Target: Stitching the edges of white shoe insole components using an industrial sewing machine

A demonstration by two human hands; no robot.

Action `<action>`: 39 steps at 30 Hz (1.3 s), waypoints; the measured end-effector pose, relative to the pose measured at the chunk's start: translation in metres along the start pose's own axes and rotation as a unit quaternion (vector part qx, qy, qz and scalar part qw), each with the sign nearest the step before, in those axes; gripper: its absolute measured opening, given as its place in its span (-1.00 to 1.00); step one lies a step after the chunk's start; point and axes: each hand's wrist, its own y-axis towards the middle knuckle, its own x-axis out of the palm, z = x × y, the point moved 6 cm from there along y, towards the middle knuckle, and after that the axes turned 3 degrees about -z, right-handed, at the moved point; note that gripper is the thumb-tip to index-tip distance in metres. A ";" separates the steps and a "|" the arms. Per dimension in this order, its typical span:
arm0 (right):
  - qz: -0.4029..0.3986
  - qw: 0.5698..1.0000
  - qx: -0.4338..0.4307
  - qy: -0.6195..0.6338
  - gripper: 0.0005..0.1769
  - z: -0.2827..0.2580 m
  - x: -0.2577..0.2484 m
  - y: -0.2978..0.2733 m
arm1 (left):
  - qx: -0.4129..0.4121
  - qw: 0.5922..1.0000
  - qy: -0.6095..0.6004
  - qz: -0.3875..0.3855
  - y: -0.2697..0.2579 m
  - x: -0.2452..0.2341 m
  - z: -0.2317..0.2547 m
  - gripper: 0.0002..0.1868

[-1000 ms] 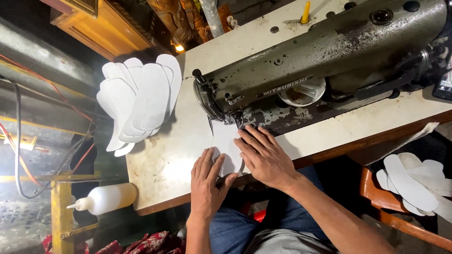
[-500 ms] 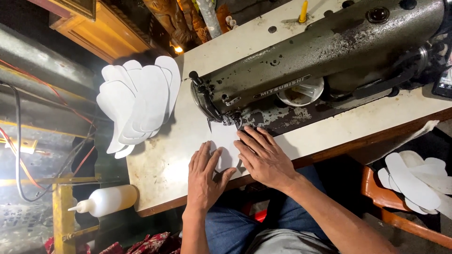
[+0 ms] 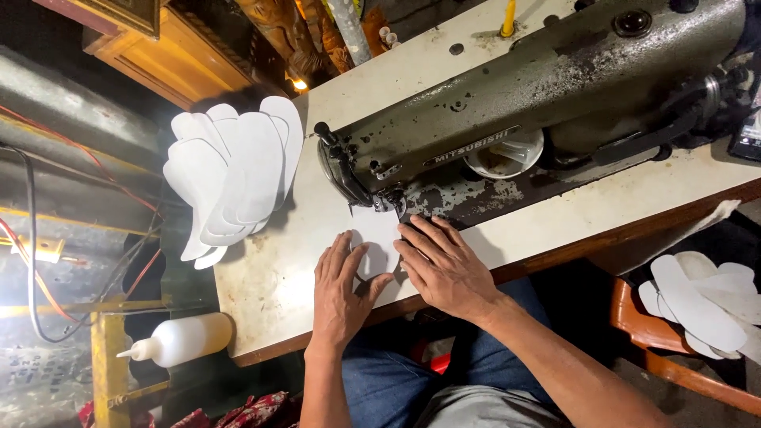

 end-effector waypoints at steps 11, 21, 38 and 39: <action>0.038 0.995 0.052 0.083 -0.68 0.002 0.002 0.002 | -0.086 0.996 0.000 0.014 0.009 0.005 -0.006 -0.32; 0.026 0.994 0.056 0.088 -0.68 0.000 -0.004 0.006 | -0.088 0.996 0.011 0.021 0.014 0.008 -0.009 -0.33; -0.009 0.995 0.068 0.067 -0.54 0.005 0.003 0.006 | -0.078 0.995 -0.021 -0.061 0.037 0.000 -0.025 -0.47; -0.011 0.995 0.068 0.071 -0.53 0.004 0.004 0.005 | -0.073 0.993 -0.017 -0.086 0.038 0.002 -0.025 -0.42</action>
